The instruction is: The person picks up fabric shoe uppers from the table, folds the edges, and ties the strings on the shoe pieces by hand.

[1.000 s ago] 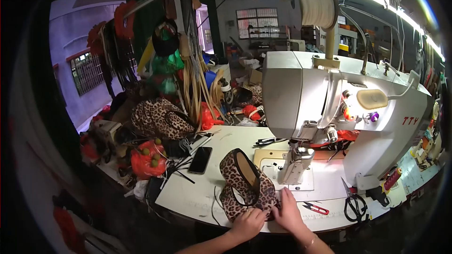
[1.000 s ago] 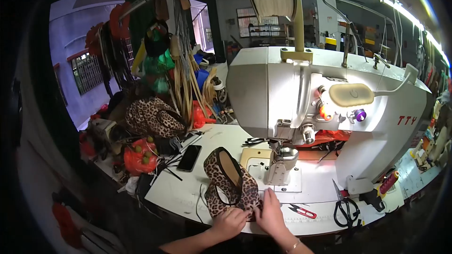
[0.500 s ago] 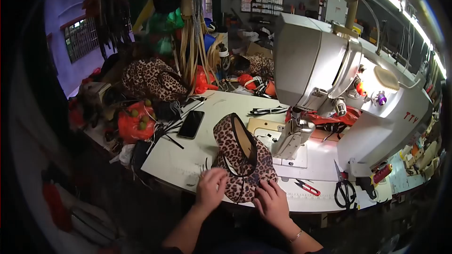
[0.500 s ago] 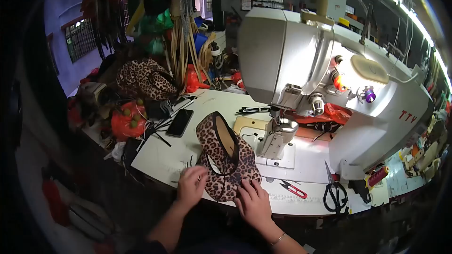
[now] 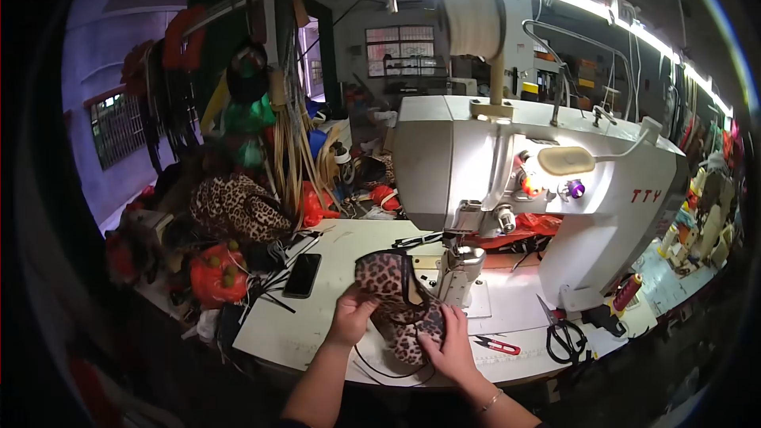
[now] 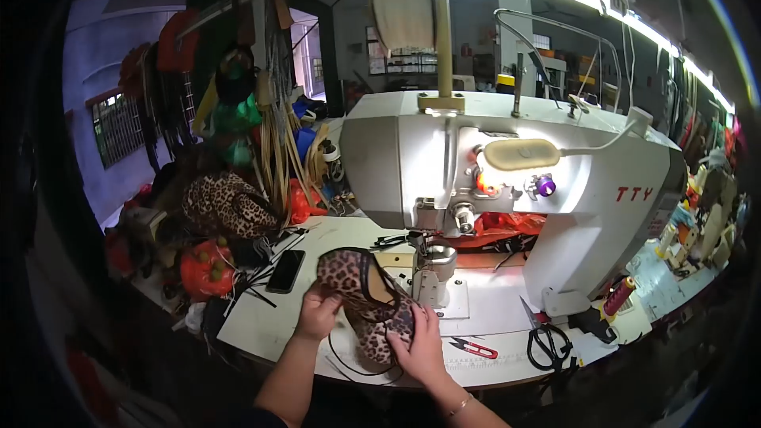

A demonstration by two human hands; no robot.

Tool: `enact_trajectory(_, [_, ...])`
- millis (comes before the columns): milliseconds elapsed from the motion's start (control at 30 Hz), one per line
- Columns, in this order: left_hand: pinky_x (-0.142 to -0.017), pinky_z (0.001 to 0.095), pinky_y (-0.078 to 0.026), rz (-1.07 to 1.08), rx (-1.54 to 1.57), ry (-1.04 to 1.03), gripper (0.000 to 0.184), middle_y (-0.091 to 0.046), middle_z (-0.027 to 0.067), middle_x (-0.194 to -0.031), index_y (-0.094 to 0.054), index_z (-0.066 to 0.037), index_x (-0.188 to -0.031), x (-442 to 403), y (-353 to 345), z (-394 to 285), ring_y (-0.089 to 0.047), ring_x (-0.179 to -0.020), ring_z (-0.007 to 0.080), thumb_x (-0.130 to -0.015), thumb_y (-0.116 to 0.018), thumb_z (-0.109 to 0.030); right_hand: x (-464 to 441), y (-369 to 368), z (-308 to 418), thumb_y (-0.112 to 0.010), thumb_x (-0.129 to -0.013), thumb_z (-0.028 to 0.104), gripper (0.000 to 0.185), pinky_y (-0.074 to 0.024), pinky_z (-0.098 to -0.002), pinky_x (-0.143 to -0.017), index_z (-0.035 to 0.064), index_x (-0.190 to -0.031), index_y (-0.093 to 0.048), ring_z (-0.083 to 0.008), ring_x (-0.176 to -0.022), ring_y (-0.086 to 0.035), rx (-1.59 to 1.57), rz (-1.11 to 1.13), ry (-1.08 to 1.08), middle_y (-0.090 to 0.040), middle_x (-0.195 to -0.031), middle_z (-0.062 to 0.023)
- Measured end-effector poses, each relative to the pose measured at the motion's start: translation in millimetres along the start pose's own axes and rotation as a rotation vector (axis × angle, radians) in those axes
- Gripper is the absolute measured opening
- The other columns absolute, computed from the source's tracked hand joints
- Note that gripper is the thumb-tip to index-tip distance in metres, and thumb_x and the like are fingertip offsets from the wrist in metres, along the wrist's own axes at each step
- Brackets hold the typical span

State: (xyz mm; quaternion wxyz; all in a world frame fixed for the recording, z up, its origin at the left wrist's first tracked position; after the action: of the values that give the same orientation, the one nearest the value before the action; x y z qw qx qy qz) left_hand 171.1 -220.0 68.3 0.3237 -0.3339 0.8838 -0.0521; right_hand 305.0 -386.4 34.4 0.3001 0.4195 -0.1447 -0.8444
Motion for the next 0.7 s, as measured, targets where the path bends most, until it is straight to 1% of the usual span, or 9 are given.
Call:
enact_trajectory(33, [-0.104, 0.0380, -0.036, 0.054, 0.074, -0.077, 0.043, -0.048, 0.0091, -0.136, -0.040, -0.004, -0.137, 1, 0, -9, -0.048, -0.123, 0.0208, -0.095, -0.047, -0.001, -8, -2, 4, -0.071, -0.078, 0.015, 0.070, -0.0428, -0.0398, -0.098, 0.0047, -0.138, -0.035, -0.0369, -0.119, -0.049, -0.048, 0.107, -0.059, -0.047, -0.127, -0.0230])
enact_trajectory(67, [-0.105, 0.0397, -0.035, -0.087, 0.010, -0.075, 0.046, -0.044, 0.0086, -0.141, -0.037, -0.007, -0.140, -3, 4, -20, -0.044, -0.127, 0.0219, -0.096, -0.047, -0.005, -11, -7, 4, -0.070, -0.079, 0.014, 0.069, -0.0448, -0.0384, -0.095, 0.0053, -0.138, -0.035, -0.0362, -0.117, -0.052, -0.097, 0.218, -0.111, -0.050, -0.126, -0.0238])
enact_trajectory(100, [-0.105, 0.0400, -0.035, -0.119, 0.071, -0.163, 0.047, -0.043, 0.0077, -0.142, -0.036, -0.007, -0.141, -14, 12, -30, -0.042, -0.129, 0.0221, -0.096, -0.048, -0.008, -12, -18, -4, -0.070, -0.079, 0.011, 0.071, -0.0478, -0.0362, -0.091, 0.0061, -0.140, -0.035, -0.0339, -0.110, -0.059, -0.217, 0.209, -0.102, -0.056, -0.122, -0.0243])
enact_trajectory(200, [-0.104, 0.0397, -0.036, -0.294, 0.254, -0.309, 0.047, -0.044, 0.0044, -0.141, -0.036, -0.010, -0.141, -37, 47, -62, -0.041, -0.130, 0.0204, -0.096, -0.050, -0.013, -5, -34, -12, -0.070, -0.078, 0.008, 0.072, -0.0493, -0.0349, -0.089, 0.0071, -0.141, -0.036, -0.0305, -0.107, -0.062, -0.308, 0.332, -0.155, -0.060, -0.120, -0.0221])
enact_trajectory(333, [-0.090, 0.0312, -0.047, -0.323, 0.340, -0.418, 0.029, -0.060, 0.0010, -0.113, -0.052, -0.013, -0.125, -55, 79, -116, -0.056, -0.103, 0.0152, -0.097, -0.053, -0.019, 12, -28, -16, -0.071, -0.078, 0.006, 0.069, -0.0471, -0.0323, -0.093, 0.0009, -0.138, -0.039, -0.0243, -0.113, -0.060, -0.468, 0.313, -0.349, -0.060, -0.121, -0.0216])
enact_trajectory(400, [-0.084, 0.0327, -0.049, 0.001, 0.659, -0.377, 0.034, -0.058, 0.0045, -0.115, -0.049, -0.010, -0.127, -67, 131, -112, -0.058, -0.099, 0.0139, -0.097, -0.053, -0.025, 16, -28, -15, -0.070, -0.078, 0.008, 0.068, -0.0461, -0.0325, -0.095, -0.0012, -0.138, -0.039, -0.0261, -0.114, -0.059, -0.426, 0.350, -0.353, -0.059, -0.121, -0.0224])
enact_trajectory(433, [-0.075, 0.0285, -0.048, -0.252, 0.733, -0.305, 0.026, -0.059, 0.0027, -0.102, -0.055, -0.009, -0.115, -67, 143, -105, -0.057, -0.088, 0.0104, -0.097, -0.053, -0.027, 16, -28, -11, -0.070, -0.079, 0.009, 0.068, -0.0459, -0.0333, -0.095, -0.0005, -0.138, -0.039, -0.0281, -0.114, -0.059, -0.375, 0.364, -0.328, -0.058, -0.123, -0.0225])
enact_trajectory(533, [-0.071, 0.0281, -0.047, -0.218, 0.465, -0.162, 0.023, -0.058, 0.0033, -0.092, -0.056, -0.006, -0.105, -63, 136, -54, -0.056, -0.080, 0.0121, -0.097, -0.053, -0.027, 21, -32, -8, -0.071, -0.079, 0.014, 0.066, -0.0461, -0.0346, -0.095, 0.0008, -0.137, -0.041, -0.0327, -0.108, -0.059, -0.305, 0.329, -0.212, -0.058, -0.121, -0.0212])
enact_trajectory(700, [-0.066, 0.0288, -0.046, -0.507, 0.881, 0.223, 0.017, -0.053, 0.0037, -0.081, -0.055, -0.004, -0.097, -55, 97, 47, -0.051, -0.071, 0.0137, -0.096, -0.051, -0.020, 27, -32, -7, -0.075, -0.076, 0.021, 0.064, -0.0453, -0.0385, -0.094, 0.0058, -0.132, -0.048, -0.0376, -0.110, -0.052, -0.195, 0.298, -0.029, -0.043, -0.132, -0.0245])
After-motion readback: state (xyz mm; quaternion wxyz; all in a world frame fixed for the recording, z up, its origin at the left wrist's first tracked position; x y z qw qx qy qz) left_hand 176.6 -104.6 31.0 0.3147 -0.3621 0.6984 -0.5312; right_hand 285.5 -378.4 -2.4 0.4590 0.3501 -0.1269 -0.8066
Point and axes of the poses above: each hand's wrist, its own x-axis away from the middle knuckle, its own y-axis out of the back of the hand, z = x × y, the point moved 3 cm from there along -x, towards the middle knuckle
